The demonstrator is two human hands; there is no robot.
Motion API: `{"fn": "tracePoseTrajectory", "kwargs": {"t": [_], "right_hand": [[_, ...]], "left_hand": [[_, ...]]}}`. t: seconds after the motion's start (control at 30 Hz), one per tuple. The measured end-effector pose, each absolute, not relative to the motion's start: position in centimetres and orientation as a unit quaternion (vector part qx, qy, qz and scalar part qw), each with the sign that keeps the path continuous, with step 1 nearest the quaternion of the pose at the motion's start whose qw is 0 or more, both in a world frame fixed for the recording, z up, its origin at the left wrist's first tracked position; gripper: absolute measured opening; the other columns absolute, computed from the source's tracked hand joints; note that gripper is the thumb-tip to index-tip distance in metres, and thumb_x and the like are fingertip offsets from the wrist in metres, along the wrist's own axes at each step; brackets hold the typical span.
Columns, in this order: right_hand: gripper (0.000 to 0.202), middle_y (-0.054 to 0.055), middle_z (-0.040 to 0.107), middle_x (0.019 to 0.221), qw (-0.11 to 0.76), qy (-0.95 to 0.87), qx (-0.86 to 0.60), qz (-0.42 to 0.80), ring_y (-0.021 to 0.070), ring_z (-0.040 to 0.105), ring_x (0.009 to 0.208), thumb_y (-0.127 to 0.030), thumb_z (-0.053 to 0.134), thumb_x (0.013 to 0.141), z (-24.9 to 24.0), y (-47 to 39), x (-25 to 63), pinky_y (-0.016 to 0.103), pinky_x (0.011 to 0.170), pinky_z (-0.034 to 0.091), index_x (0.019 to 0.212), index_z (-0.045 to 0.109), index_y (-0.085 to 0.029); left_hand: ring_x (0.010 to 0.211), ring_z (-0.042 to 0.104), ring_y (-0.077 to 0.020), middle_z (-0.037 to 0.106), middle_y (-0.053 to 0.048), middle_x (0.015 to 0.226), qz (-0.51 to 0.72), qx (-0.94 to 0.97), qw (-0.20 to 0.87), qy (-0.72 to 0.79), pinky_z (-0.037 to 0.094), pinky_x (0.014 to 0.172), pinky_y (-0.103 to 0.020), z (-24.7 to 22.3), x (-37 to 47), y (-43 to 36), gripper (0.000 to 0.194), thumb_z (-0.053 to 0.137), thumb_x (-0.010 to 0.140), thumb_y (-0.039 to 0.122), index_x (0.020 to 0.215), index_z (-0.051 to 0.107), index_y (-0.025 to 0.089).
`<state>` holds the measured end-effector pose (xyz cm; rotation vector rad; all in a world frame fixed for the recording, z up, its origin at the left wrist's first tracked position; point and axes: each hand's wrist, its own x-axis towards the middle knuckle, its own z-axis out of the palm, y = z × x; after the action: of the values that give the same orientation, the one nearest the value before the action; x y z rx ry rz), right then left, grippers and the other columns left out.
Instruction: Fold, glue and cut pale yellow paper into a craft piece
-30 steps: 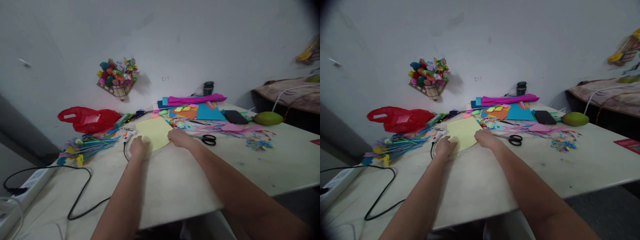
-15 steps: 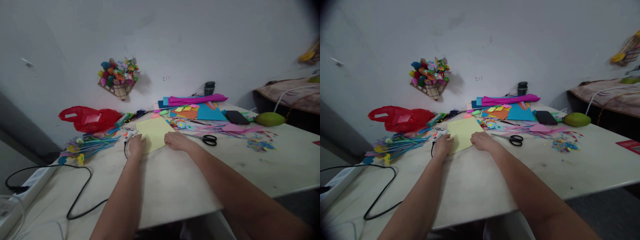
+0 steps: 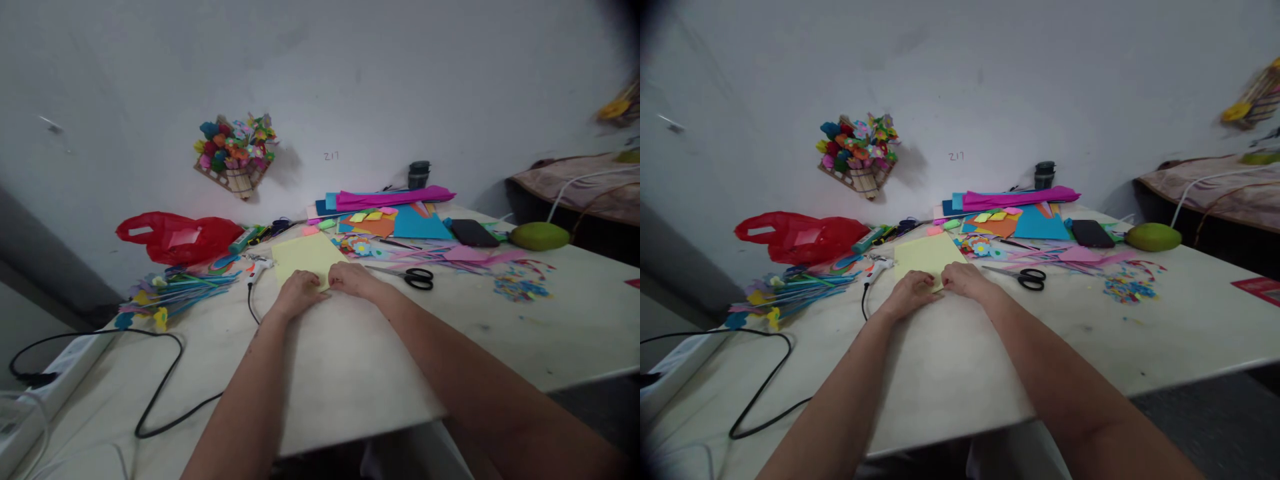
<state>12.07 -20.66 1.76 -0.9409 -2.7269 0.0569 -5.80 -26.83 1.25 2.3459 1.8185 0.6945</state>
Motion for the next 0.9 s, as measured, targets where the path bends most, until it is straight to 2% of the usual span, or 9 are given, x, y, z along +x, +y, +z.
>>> {"fn": "tracePoseTrajectory", "kwargs": {"t": [0.3, 0.5, 0.7, 0.9], "right_hand": [[0.011, 0.003, 0.063, 0.094, 0.18, -0.938, -0.29, 0.066, 0.0146, 0.053, 0.094, -0.02, 0.06, 0.077, 0.6, -20.1, 11.9, 0.023, 0.078, 0.037, 0.086, 0.066, -0.02], [0.006, 0.002, 0.065, 0.089, 0.205, -0.934, -0.275, 0.098, 0.014, 0.055, 0.09, -0.015, 0.062, 0.074, -0.2, -19.5, 11.4, 0.023, 0.077, 0.039, 0.077, 0.067, -0.018], [0.004, 0.003, 0.067, 0.088, 0.22, -0.936, -0.256, 0.102, 0.0156, 0.056, 0.088, -0.017, 0.064, 0.073, -0.9, -18.5, 11.1, 0.025, 0.078, 0.039, 0.07, 0.067, -0.018], [0.002, 0.003, 0.065, 0.092, 0.213, -0.938, -0.258, 0.094, 0.0168, 0.055, 0.092, -0.02, 0.065, 0.072, -0.7, -18.7, 11.4, 0.027, 0.082, 0.037, 0.073, 0.066, -0.018]], "left_hand": [[0.092, 0.055, -0.0158, 0.064, -0.001, 0.094, 0.231, 0.775, 0.054, 0.585, 0.043, 0.081, -0.027, 0.6, -6.1, -26.4, 0.008, 0.06, 0.071, 0.028, 0.075, 0.06, 0.021], [0.09, 0.057, -0.0162, 0.066, -0.002, 0.094, 0.258, 0.763, 0.076, 0.587, 0.045, 0.081, -0.027, 0.9, -6.0, -26.6, 0.004, 0.064, 0.068, 0.023, 0.07, 0.062, 0.021], [0.09, 0.058, -0.0174, 0.067, -0.003, 0.095, 0.301, 0.751, 0.097, 0.58, 0.044, 0.08, -0.028, 0.2, -6.3, -26.1, 0.003, 0.065, 0.066, 0.022, 0.066, 0.064, 0.019], [0.089, 0.057, -0.0176, 0.067, -0.003, 0.095, 0.294, 0.746, 0.095, 0.589, 0.044, 0.08, -0.03, 0.2, -6.2, -26.1, 0.003, 0.063, 0.067, 0.02, 0.064, 0.063, 0.019]]}}
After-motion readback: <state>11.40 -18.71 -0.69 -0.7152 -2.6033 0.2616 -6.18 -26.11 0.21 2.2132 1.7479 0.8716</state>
